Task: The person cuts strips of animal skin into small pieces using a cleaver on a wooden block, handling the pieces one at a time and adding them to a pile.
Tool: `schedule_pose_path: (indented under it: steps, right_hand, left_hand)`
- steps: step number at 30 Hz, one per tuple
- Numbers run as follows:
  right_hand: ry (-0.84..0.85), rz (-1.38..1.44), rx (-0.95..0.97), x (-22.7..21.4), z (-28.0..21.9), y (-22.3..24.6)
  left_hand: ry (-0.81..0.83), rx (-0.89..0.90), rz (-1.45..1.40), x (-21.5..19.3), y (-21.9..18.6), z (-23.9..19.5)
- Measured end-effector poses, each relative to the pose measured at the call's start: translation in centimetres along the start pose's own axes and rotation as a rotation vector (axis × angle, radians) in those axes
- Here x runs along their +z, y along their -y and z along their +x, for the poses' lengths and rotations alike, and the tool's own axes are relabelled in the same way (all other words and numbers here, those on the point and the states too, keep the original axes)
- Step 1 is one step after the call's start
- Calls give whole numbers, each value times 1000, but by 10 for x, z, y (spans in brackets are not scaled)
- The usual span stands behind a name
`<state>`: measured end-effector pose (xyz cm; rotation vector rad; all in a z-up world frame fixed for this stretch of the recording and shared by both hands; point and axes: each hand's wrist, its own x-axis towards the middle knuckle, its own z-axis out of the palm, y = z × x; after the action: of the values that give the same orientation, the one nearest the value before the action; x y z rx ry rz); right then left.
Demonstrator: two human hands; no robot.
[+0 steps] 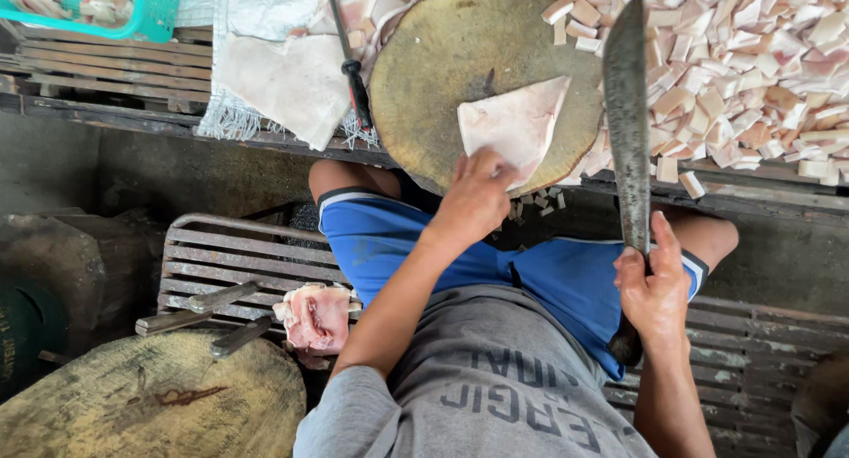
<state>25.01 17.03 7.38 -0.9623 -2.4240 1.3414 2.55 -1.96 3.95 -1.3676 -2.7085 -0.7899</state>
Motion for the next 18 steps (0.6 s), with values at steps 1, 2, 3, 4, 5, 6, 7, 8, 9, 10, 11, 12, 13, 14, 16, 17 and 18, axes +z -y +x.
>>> schedule_pose_path:
  steps: [1,2,3,4,5,6,7,8,9,10,11,12,13,14,16,17,18]
  right_hand:
    - [7,-90,27,0,-3,3]
    - [14,-175,43,3,-1,7]
    - [26,-201,4,5,0,10]
    - [38,-227,-30,7,0,13]
    - [51,-254,-64,10,0,16]
    - [70,-298,-91,11,0,17]
    - [90,-342,-117,13,-1,18]
    - [109,-388,-140,14,-2,18]
    - [95,-376,-142,14,-3,17]
    - [83,-363,-149,14,-3,16]
    - [71,-350,-156,14,-3,15]
    - [61,-321,-109,15,-2,13]
    - [51,-292,-62,15,-3,10]
    - [40,-262,-9,16,-6,8]
    - [45,-254,34,17,-10,3]
    - [45,-250,55,17,-12,2]
    - [40,-242,55,17,-12,1]
  left_hand:
    - [-19,-12,-141,1,4,-7]
    - [-47,-23,-275,1,9,-8]
    - [-73,-114,-224,4,11,-4]
    - [-96,-206,-175,9,12,1]
    - [-118,-298,-126,13,15,7]
    - [-139,-371,-138,17,19,14]
    - [-160,-444,-150,22,24,22]
    - [-178,-515,-164,26,29,28]
    - [-161,-586,-264,30,34,32]
    - [-148,-659,-363,31,43,35]
    - [-133,-730,-463,33,51,38]
    - [-216,-661,-439,34,58,38]
    - [-299,-591,-413,35,64,36]
    - [-373,-519,-386,36,67,32]
    - [-200,-596,-502,37,67,30]
    - [-112,-629,-560,37,63,32]
    - [-106,-626,-531,36,57,37]
